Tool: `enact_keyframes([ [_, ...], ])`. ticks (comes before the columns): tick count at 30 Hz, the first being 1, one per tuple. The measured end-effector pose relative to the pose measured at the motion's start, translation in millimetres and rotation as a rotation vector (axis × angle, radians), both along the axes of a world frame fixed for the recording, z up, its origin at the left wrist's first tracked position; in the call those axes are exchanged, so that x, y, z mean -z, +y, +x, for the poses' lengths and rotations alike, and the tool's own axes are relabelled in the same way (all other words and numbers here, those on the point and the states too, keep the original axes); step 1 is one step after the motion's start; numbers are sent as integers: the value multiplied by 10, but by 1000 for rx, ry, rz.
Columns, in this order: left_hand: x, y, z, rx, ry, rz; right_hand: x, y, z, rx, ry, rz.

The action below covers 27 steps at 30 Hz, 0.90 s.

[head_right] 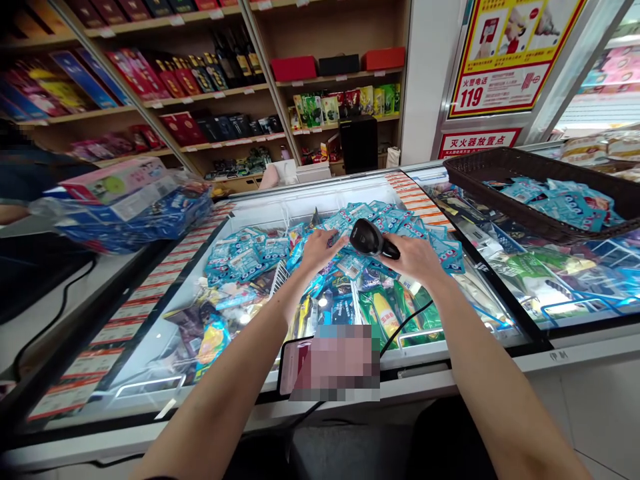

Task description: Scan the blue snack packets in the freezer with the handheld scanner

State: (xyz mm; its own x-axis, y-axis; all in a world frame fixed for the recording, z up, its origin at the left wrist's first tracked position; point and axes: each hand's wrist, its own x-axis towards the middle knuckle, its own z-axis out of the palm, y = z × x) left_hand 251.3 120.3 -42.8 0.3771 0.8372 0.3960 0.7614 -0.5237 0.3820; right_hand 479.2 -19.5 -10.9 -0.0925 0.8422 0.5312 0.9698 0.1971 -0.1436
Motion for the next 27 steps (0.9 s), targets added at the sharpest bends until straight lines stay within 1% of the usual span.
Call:
enact_keyframes([
  [2, 20, 23, 19, -29, 4, 16, 2, -3, 3, 7, -1, 6],
  [4, 27, 37, 4, -3, -1, 12, 10, -4, 3, 19, -1, 21],
  [6, 20, 47, -33, 37, -21, -33, 21, 1, 3, 25, -6, 35],
  [8, 2, 51, -73, 67, -94, -91, 31, 10, 5, 17, -11, 45],
  [10, -19, 44, -112, 97, -265, -150, 40, 18, 8, 9, -15, 47],
  [14, -48, 5, -254, 164, -738, -280, 55, 22, 2, 15, -31, 39],
  [16, -47, -14, -375, 175, -865, -293, 58, 18, -11, 24, -41, 38],
  [19, -15, -28, -559, 161, -925, -269, 57, 7, -38, 17, -55, 42],
  [21, 23, -27, -634, 136, -982, -254, 58, -1, -51, -9, -60, 47],
  [24, 64, -30, -661, 114, -1041, -231, 63, -11, -63, -33, -60, 69],
  [27, 56, -64, -645, 139, -993, -185, 60, -16, -88, -19, -62, 95],
])
